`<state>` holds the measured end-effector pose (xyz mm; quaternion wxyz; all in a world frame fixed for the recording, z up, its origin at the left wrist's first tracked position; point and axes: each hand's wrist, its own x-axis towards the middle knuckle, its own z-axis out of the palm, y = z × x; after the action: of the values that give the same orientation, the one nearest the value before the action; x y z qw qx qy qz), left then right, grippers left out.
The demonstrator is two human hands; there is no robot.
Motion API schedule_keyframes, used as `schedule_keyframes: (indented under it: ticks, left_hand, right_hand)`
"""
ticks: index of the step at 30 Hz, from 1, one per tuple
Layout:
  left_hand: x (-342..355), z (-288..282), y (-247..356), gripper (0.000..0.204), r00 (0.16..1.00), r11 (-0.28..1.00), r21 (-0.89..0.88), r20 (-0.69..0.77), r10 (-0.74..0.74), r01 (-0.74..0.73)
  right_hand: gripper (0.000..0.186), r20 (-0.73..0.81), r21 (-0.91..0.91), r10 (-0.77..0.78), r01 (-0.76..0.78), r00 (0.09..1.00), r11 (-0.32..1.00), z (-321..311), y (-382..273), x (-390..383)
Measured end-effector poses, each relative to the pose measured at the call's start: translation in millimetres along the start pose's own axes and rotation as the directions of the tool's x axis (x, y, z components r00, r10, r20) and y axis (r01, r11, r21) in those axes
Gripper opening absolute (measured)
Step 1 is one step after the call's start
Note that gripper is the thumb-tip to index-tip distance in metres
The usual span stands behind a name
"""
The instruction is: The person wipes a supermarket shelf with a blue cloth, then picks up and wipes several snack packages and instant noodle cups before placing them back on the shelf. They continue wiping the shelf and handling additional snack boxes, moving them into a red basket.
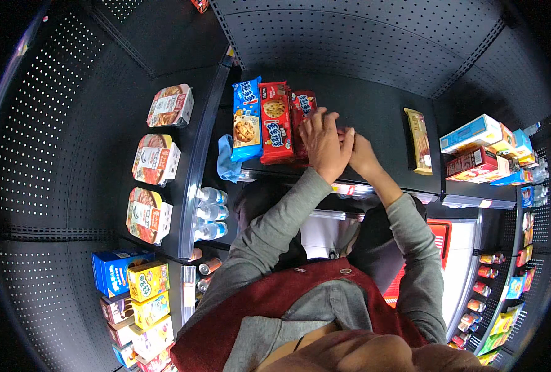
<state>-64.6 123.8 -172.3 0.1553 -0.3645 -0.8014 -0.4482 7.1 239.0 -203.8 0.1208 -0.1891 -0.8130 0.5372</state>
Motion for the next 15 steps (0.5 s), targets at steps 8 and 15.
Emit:
schedule_keyframes:
  ticks: [8, 15]
  left_hand:
    - [5.5, 11.3, -22.3, 0.051, 0.981, 0.986, 0.002, 0.099, -0.165, 0.165]
    - [-3.1, 15.8, -13.9, 0.048, 0.992, 0.992, -0.070, 0.077, -0.099, 0.105]
  right_hand:
    - [0.029, 0.000, -0.219, -0.141, 0.138, 0.990, 0.966, 42.2, 8.0, 12.6]
    - [0.028, -0.024, -0.278, -0.205, 0.190, 0.979, 0.942, 33.7, 28.3, 7.4]
